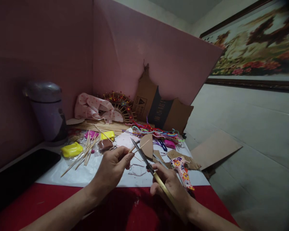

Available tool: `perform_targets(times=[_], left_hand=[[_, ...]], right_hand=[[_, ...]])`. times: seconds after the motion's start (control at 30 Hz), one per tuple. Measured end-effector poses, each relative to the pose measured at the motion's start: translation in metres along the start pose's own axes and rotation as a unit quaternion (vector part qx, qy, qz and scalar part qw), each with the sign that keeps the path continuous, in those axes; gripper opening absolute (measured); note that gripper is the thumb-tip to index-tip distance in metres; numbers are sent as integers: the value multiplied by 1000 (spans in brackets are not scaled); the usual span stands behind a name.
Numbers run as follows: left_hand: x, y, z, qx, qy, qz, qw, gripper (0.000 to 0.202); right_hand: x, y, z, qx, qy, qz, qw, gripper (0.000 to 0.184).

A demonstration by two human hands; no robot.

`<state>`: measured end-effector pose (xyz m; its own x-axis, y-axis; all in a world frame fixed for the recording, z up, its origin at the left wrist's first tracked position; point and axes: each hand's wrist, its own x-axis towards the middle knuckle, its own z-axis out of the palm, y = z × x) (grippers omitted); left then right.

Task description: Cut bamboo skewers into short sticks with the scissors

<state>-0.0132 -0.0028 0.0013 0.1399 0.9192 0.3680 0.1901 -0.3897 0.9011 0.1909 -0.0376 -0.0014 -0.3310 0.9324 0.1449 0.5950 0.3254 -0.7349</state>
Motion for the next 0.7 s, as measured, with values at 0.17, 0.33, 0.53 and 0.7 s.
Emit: perform_targets(times=[0.17, 0.33, 0.53, 0.7], left_hand=[[1, 1, -1, 21, -16, 2, 1000, 31], [-1, 1, -1, 29, -34, 1, 999, 32], [-1, -2, -2, 28, -60, -9, 998, 32], [0, -1, -2, 70, -60, 2, 996, 33]], right_hand=[[0, -2, -1, -18, 3, 7, 1000, 43], [0, -2, -2, -5, -13, 6, 1000, 49], [1, -6, -2, -13, -19, 10, 1000, 56], [1, -6, -1, -30, -4, 13, 999, 53]])
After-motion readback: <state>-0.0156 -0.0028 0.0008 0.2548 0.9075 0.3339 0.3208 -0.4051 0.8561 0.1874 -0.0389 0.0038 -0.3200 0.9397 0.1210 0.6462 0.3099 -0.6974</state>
